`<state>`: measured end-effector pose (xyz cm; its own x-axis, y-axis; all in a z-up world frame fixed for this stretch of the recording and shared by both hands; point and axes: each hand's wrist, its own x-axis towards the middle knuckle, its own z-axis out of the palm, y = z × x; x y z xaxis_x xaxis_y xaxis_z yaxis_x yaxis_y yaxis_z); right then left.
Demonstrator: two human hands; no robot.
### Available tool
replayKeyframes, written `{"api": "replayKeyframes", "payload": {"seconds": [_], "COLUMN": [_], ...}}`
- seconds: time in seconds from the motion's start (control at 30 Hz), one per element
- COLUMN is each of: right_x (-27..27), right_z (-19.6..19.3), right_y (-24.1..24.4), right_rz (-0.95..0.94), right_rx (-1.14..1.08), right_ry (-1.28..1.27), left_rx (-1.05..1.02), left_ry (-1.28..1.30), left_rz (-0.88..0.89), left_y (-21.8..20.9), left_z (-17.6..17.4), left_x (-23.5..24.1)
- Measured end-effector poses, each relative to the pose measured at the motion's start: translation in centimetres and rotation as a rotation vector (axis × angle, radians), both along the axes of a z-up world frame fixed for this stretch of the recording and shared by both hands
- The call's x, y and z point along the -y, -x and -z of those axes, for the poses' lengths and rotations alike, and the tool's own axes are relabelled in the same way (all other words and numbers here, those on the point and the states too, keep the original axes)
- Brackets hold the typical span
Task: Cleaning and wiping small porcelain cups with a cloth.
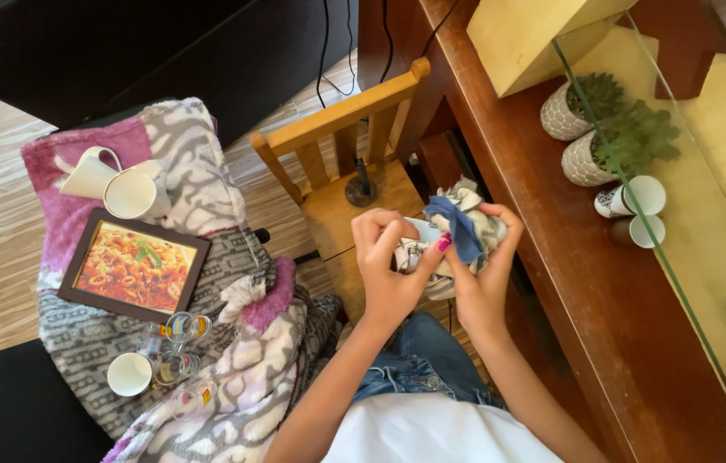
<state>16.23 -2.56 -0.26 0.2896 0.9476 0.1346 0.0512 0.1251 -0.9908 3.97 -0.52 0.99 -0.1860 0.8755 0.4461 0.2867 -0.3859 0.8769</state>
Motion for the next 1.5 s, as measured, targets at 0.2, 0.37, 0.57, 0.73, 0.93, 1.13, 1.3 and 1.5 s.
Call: {"api": "replayKeyframes", "payload": {"seconds": [0.2,0.37,0.57,0.73,0.93,1.13,1.3,1.5], "right_x": [-0.5,-0.5,-0.7,-1.6,-1.6,-2.0,-1.7,-0.5], "right_z": [-1.4,-2.7,-3.1,-2.1,-3.0,-4.2,-2.4,-2.0], "right_y": [-0.4,-0.1,0.0,-1.6,-1.9,-0.7,-1.3,-2.3], "right_rz": [0.012,-0.040,-0.066,-0.027,-0.022,-0.129,-0.272,-0.285], "right_rx": [0.181,0.124,0.256,0.316,0.592,0.798,0.586,0.504], "right_ry": [-0.065,-0.033,-0.065,-0.016,-0.108,-0.449,-0.488,-0.369], "left_rx": [-0.318,-0.355,-0.330,-0.081,0.290,0.478,0.672,0.388], "left_ry": [0.047,0.304,0.465,0.566,0.661,0.722,0.691,0.613], "left_rz": [0.192,0.536,0.729,0.738,0.535,0.467,0.464,0.352], "left_y": [1.9,3.4,4.3,4.4,2.1,0.9,0.7,2.3], "left_z": [-3.1,-5.7,-4.8,0.0,1.4,1.4,2.6,1.6], "left_x": [-1.0,-2.4,-1.5,-0.5,-0.2,0.0,0.0,-0.7]}}
